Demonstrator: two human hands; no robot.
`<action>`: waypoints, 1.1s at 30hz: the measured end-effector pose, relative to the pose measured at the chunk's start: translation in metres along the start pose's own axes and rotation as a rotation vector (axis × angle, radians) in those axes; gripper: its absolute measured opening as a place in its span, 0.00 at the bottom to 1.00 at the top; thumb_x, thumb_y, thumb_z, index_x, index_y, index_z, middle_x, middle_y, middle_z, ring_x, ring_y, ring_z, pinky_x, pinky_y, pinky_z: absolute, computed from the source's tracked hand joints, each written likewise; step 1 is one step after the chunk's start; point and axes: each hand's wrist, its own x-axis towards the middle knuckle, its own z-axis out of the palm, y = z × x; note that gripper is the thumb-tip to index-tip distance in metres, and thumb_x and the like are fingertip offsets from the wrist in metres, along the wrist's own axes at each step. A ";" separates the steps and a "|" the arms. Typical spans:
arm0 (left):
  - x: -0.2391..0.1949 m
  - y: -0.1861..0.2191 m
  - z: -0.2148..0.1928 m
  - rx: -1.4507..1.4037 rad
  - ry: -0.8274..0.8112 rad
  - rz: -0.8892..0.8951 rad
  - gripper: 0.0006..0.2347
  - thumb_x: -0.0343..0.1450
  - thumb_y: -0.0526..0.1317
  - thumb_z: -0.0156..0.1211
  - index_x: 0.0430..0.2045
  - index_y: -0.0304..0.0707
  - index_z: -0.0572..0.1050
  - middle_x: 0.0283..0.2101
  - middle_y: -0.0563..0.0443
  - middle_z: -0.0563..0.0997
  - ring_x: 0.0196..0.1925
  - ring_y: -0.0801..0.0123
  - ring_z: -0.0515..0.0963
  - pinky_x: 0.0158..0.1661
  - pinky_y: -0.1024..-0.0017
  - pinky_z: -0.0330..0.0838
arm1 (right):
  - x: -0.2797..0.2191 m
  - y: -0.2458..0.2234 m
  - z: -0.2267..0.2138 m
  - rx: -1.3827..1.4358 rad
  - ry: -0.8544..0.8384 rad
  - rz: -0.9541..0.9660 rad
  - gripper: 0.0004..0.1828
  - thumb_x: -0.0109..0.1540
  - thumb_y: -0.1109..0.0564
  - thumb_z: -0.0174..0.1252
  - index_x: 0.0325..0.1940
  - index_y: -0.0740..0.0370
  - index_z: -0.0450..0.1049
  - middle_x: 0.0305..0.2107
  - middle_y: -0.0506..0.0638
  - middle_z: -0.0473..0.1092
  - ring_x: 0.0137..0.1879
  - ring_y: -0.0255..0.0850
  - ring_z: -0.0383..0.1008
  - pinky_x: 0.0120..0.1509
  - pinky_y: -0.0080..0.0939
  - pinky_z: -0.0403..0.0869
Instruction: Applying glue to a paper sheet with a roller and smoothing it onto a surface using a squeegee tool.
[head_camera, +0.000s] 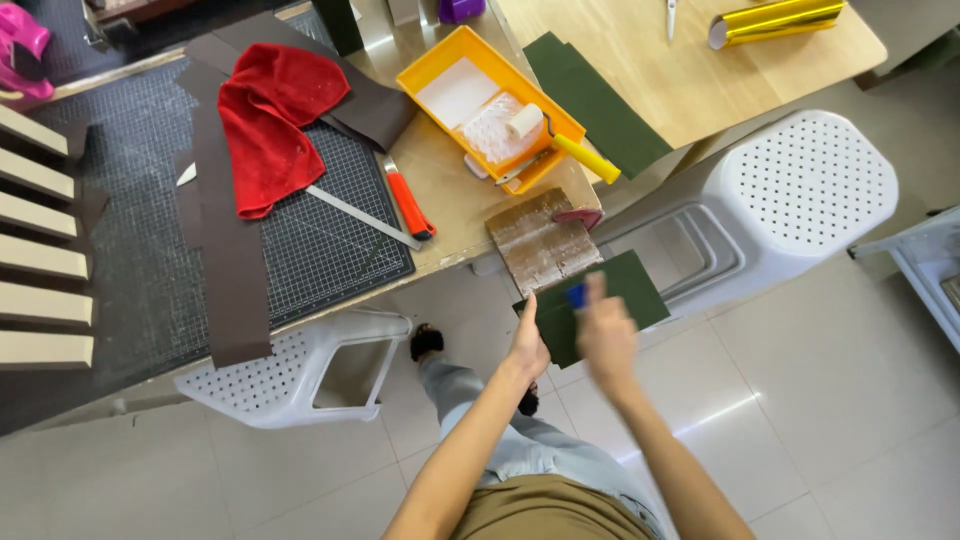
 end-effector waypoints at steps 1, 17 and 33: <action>0.009 -0.005 -0.007 0.005 -0.003 -0.002 0.43 0.73 0.66 0.48 0.71 0.51 0.25 0.76 0.33 0.42 0.78 0.49 0.44 0.72 0.49 0.39 | 0.004 0.009 -0.003 -0.001 0.003 0.005 0.40 0.61 0.55 0.59 0.76 0.55 0.55 0.28 0.54 0.66 0.27 0.51 0.72 0.30 0.50 0.72; 0.092 -0.054 -0.078 0.005 0.003 -0.002 0.39 0.74 0.65 0.51 0.72 0.47 0.41 0.71 0.38 0.59 0.71 0.54 0.61 0.69 0.51 0.52 | -0.025 -0.036 0.009 -0.082 0.044 -0.044 0.36 0.62 0.51 0.57 0.74 0.51 0.59 0.30 0.46 0.64 0.29 0.41 0.71 0.31 0.39 0.73; 0.068 0.007 -0.076 0.274 -0.015 -0.201 0.30 0.70 0.58 0.65 0.60 0.38 0.68 0.54 0.36 0.76 0.56 0.49 0.77 0.55 0.52 0.72 | -0.012 0.021 0.021 0.168 -0.101 -0.092 0.31 0.65 0.46 0.54 0.73 0.28 0.60 0.40 0.39 0.63 0.45 0.36 0.63 0.53 0.45 0.54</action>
